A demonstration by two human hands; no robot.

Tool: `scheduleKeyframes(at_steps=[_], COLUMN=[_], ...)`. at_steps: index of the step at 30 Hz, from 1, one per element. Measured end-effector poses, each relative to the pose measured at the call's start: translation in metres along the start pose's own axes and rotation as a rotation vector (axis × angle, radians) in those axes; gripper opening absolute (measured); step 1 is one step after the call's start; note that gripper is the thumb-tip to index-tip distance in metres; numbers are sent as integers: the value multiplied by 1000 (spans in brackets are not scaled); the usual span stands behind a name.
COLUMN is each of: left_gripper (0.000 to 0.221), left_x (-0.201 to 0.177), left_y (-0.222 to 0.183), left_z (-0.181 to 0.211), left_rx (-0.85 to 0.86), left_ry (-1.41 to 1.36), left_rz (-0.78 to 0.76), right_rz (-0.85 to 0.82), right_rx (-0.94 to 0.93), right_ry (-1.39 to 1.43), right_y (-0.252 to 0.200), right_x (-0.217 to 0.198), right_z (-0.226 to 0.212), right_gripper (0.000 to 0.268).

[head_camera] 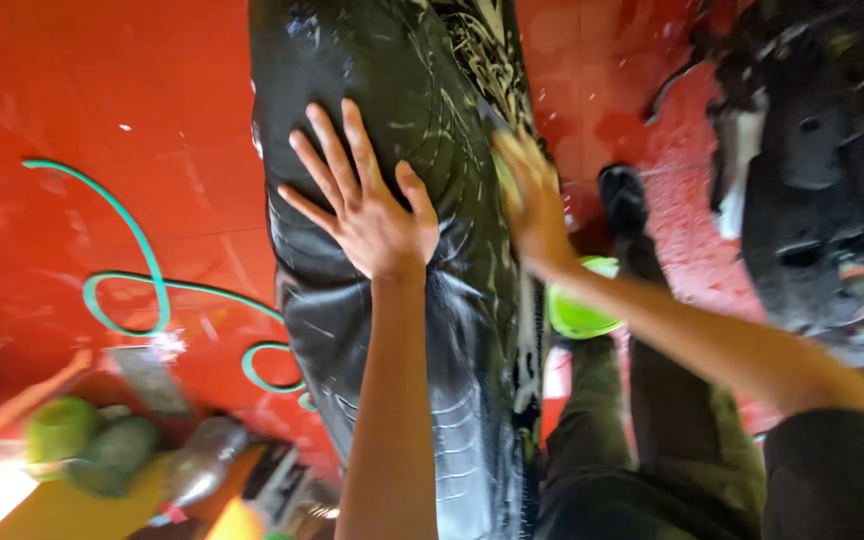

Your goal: The person scrubs the black seat of a motorcycle with a sponge and soapy water. They work on the top surface and the sides of the seat, using both hands to apply pressure and move the sponge across the textured material.

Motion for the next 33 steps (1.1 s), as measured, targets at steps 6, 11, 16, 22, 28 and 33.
scheduleKeyframes(at_steps=[6,11,16,22,28,33], left_gripper=[73,69,88,100,96,96], left_x=[-3,-2,-6,-5,-3,0], left_y=[0,6,19,23,31,28], left_z=[1,-2,19,32,30,33], left_rx=[20,53,-17,10,26,56], left_ry=[1,-127,-45,103,36,14], left_rz=[44,73,97,115,202,167], right_rz=[164,227,150,15,9,140], right_rx=[155,-9,6,285,139,56], right_ry=[-169,-327,-285,-177,-215,101], right_y=[-86,-86,-30,119,152,-8], right_x=[10,11,-2,-18,-24,-14], right_z=[-41,-18,-13,24,110,36], right_gripper=[60,48,49,55,48,46])
Point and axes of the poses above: each hand's wrist, its own y-axis towards the middle knuckle, its own x-axis out of the palm, z = x × y, the point moved 3 cm from there along y, towards the middle knuckle, and after that the axes turned 7 degrees about -z, right-handed, at the moved point
